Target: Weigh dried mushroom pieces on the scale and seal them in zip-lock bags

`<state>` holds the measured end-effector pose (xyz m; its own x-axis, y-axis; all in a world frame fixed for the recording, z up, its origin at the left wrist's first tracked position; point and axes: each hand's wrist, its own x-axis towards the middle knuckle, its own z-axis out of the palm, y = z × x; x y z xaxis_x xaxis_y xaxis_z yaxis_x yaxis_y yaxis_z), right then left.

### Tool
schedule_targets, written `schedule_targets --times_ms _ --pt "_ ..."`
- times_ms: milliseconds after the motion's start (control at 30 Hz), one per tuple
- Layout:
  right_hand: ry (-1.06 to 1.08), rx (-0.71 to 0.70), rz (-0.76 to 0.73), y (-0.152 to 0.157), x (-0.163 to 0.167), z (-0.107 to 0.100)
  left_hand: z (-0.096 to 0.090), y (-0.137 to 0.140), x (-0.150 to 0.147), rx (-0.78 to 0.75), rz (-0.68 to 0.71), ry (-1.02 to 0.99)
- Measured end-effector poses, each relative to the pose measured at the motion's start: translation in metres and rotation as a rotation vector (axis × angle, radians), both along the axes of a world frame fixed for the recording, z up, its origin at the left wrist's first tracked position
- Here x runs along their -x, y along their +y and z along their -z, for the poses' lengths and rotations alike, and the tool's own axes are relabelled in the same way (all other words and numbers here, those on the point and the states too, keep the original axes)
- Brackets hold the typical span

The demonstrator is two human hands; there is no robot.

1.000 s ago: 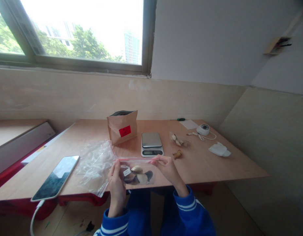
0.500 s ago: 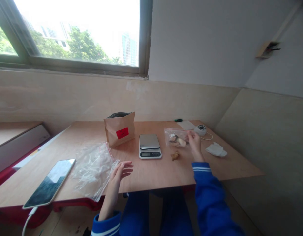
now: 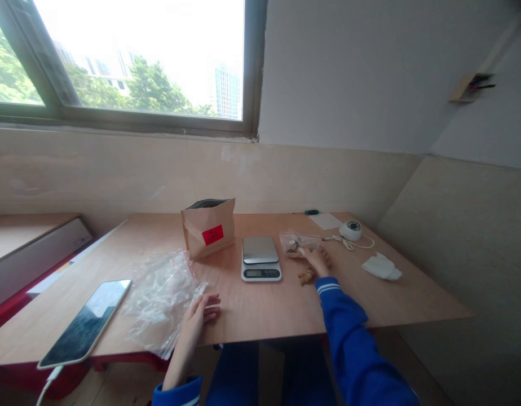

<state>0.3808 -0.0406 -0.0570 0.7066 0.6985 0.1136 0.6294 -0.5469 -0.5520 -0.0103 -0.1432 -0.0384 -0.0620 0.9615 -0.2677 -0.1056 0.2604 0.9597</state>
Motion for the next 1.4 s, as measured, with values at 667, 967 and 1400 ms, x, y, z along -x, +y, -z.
schedule_targets --times_ms 667,967,1400 --pt "-0.025 -0.512 -0.427 -0.088 0.002 0.018 -0.003 0.009 -0.008 -0.062 0.014 0.032" --pt "-0.027 -0.430 -0.667 -0.111 0.021 0.023 -0.010 0.123 0.033 -0.653 -0.386 0.682" --pt "-0.057 -0.361 -0.828 0.003 0.120 -0.031 0.035 0.155 0.042 -0.624 -0.205 0.800"
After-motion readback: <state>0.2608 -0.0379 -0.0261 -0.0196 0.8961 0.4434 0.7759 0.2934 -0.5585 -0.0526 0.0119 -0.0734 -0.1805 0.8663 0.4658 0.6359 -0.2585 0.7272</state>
